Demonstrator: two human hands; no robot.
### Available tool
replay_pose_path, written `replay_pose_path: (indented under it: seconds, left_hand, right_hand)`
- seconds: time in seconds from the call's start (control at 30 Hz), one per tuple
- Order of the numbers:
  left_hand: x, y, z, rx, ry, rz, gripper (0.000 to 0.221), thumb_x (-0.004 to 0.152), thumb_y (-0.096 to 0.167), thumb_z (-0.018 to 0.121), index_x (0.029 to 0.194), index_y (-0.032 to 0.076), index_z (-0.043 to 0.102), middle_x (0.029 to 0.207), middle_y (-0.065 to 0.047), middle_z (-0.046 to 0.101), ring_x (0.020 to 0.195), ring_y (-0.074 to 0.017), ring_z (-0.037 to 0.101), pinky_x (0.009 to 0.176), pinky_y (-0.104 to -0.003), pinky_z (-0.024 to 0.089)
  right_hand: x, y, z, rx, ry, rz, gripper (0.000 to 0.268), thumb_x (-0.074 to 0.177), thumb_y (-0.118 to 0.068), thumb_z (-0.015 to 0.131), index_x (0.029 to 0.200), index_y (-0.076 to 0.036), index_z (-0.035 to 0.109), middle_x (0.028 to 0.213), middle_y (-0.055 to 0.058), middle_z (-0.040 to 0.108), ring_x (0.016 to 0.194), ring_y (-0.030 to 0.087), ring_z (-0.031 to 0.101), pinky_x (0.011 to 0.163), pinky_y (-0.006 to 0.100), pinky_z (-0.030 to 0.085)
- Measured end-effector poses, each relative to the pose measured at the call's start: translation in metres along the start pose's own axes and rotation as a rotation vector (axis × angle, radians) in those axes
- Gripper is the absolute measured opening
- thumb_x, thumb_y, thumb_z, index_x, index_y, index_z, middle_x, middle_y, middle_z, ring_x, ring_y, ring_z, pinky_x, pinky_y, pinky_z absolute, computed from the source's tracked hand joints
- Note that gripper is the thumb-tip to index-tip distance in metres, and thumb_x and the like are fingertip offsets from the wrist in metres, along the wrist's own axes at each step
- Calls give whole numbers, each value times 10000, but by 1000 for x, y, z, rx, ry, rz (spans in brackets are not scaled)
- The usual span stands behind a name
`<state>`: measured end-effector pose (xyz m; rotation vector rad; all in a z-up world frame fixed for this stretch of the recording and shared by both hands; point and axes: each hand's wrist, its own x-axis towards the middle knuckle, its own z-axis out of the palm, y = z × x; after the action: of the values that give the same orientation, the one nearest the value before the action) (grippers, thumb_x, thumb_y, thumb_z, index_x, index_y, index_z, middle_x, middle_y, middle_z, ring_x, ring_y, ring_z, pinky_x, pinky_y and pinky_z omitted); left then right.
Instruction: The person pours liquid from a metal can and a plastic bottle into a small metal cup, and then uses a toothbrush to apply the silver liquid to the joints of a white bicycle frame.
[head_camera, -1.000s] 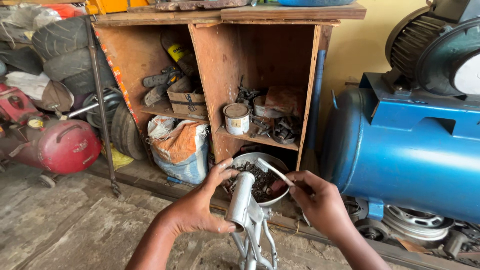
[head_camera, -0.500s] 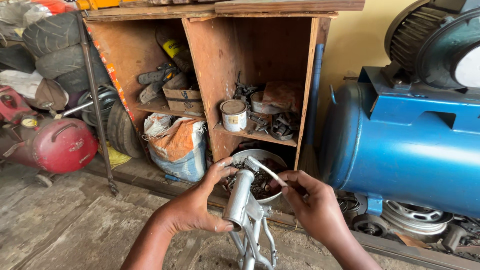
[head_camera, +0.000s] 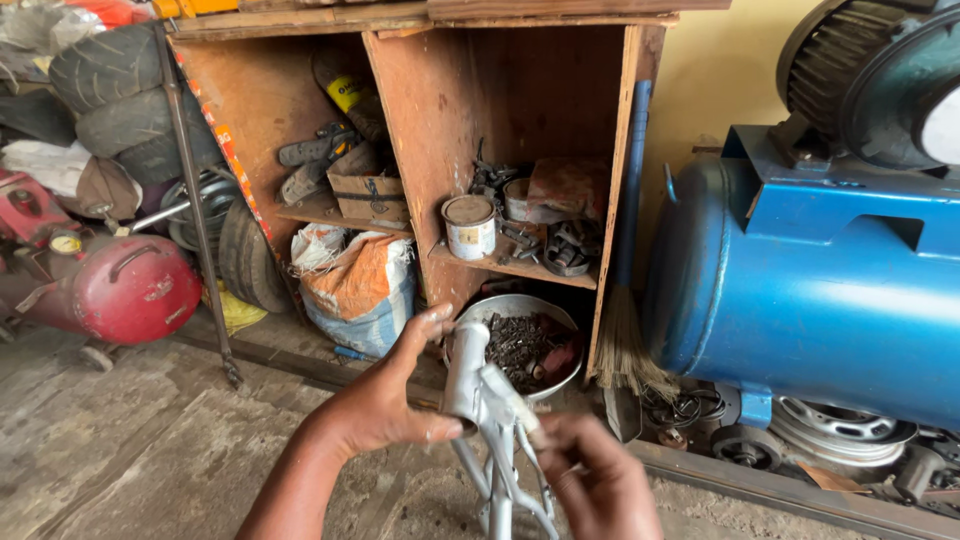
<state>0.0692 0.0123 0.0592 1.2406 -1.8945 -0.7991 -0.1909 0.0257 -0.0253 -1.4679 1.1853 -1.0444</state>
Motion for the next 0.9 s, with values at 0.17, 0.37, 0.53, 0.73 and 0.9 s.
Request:
replay_pose_path:
  seconds: [0.17,0.37,0.53,0.73,0.9]
  left_hand:
    - [3,0,2,-55,88,-74,1337,519,437,869,1632,185,171,1636,-212,345,1568,-314,242,1233,-494,166]
    - [6,-6,0,0,129,-83,1356,537,435,883,1635,203,122,1632,-222,299,1556,-319,236,1219,-480,178]
    - [4,-8,-1,22,150,-102,1324,532,425,875,1625,215,159,1602,-198,375,1526,-315,314,1210,-470,239]
    - [5,-9,-3,25,189,-86,1319,539,414,891,1624,210,168,1605,-186,370,1537,-314,284,1214,-476,206]
    - [6,-8,0,13,192,-116,1322,519,430,886,1610,216,172,1588,-166,392,1518,-307,315,1205,-471,251]
  right_hand:
    - [4,3,9,109,22,4,169,890,-29,687,1044,-69,743,823,77,749,739,151,683,692,312,612]
    - [15,-11,-12,-73,-38,-113,134,948,-105,697,1059,-87,770,799,35,763,677,117,632,607,296,549]
    - [17,-41,-26,-172,-92,-161,293,857,-89,716,1140,-128,780,760,37,746,500,111,495,444,275,433]
    - [16,-64,-34,-195,-52,-267,248,853,-94,721,1086,-122,803,730,33,772,517,71,617,448,225,528]
    - [24,-58,-22,-230,-135,-264,167,894,-122,731,1051,-106,787,764,27,764,588,79,610,517,235,505]
